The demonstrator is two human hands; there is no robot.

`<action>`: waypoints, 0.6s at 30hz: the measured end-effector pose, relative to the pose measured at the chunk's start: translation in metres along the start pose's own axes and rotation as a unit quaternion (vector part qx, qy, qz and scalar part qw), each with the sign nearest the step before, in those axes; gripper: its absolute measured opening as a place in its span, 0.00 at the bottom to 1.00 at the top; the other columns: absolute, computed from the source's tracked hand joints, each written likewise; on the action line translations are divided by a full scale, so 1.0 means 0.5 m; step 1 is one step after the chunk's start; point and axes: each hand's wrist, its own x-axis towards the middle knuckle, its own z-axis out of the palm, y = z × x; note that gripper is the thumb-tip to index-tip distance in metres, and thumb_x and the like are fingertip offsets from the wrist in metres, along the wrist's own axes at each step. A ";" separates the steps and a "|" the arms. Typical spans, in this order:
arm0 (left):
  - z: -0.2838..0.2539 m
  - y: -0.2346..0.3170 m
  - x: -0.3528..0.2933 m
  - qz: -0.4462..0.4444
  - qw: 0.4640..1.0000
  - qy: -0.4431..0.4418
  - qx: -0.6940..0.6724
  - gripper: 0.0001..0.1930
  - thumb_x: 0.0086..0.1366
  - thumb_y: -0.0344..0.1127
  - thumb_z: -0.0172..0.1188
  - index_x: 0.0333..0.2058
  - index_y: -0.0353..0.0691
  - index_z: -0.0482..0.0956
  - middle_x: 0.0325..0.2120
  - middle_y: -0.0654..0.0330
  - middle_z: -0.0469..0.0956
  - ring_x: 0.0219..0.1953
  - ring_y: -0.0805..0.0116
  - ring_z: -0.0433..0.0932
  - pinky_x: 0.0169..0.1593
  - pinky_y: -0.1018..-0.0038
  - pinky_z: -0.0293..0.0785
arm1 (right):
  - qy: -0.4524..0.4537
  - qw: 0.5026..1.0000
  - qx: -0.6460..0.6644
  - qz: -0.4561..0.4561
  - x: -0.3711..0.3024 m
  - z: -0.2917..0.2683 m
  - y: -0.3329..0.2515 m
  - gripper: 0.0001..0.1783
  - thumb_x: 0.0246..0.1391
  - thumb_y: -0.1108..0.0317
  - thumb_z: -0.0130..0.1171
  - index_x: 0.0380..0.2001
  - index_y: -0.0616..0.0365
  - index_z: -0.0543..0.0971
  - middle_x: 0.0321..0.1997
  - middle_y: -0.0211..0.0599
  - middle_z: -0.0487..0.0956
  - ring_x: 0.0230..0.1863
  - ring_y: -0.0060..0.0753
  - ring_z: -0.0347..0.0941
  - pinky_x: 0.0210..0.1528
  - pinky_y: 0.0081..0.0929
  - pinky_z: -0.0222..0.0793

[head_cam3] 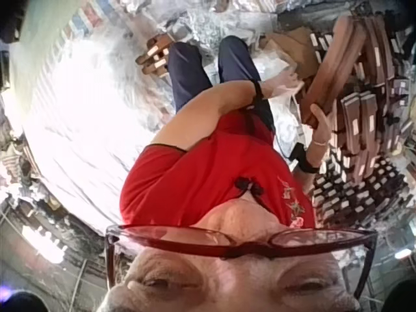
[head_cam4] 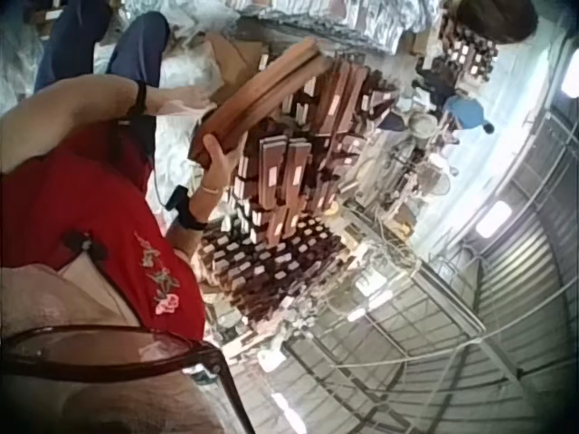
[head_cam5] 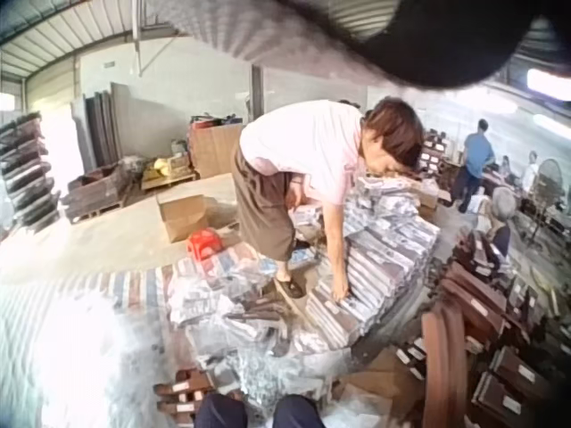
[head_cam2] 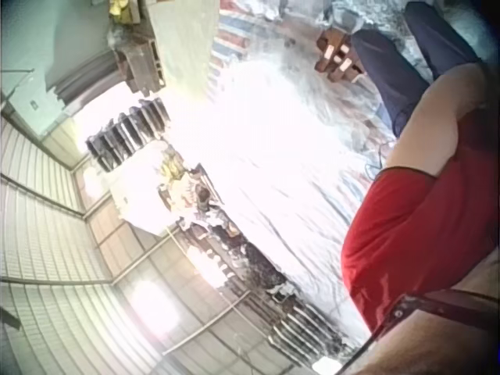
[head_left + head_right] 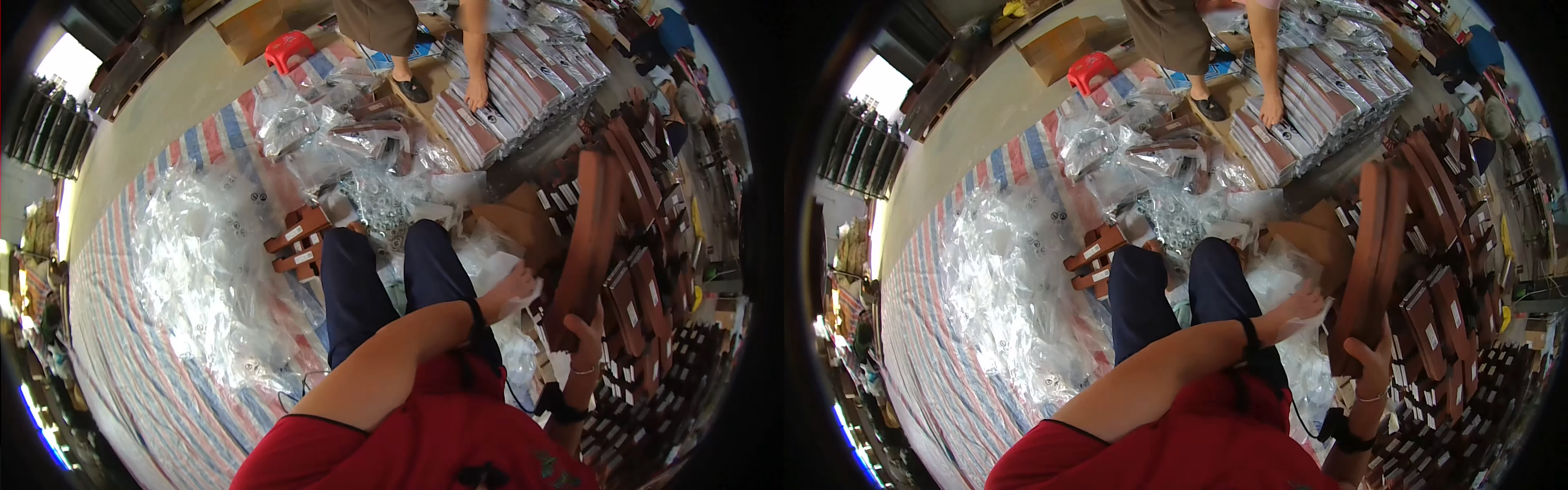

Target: The person is placing wooden furniture boards into plastic bags.

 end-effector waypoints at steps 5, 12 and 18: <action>-0.019 -0.063 -0.036 -0.227 0.944 -0.086 -0.225 0.03 0.49 0.33 0.58 0.23 0.45 0.79 0.21 0.61 0.75 0.27 0.61 0.76 0.34 0.65 0.67 | 0.051 0.990 0.039 0.123 0.021 -0.008 0.105 0.39 0.40 0.76 0.65 0.59 0.65 0.64 0.48 0.39 0.75 0.46 0.32 0.73 0.50 0.25 0.69; -0.066 -0.077 -0.047 -0.446 0.791 -0.282 -0.309 0.12 0.62 0.36 0.51 0.39 0.34 0.75 0.29 0.46 0.76 0.40 0.52 0.76 0.44 0.62 0.73 | -0.101 0.983 0.042 0.145 0.077 0.040 0.204 0.32 0.43 0.72 0.66 0.54 0.62 0.68 0.43 0.36 0.77 0.41 0.30 0.75 0.44 0.27 0.72; -0.108 -0.092 -0.042 -0.286 0.909 -0.007 -0.302 0.13 0.62 0.31 0.49 0.44 0.36 0.73 0.34 0.48 0.74 0.41 0.49 0.73 0.46 0.62 0.69 | -0.146 0.964 0.209 0.072 0.095 0.055 0.208 0.32 0.45 0.64 0.62 0.53 0.65 0.68 0.45 0.39 0.75 0.44 0.33 0.74 0.48 0.29 0.70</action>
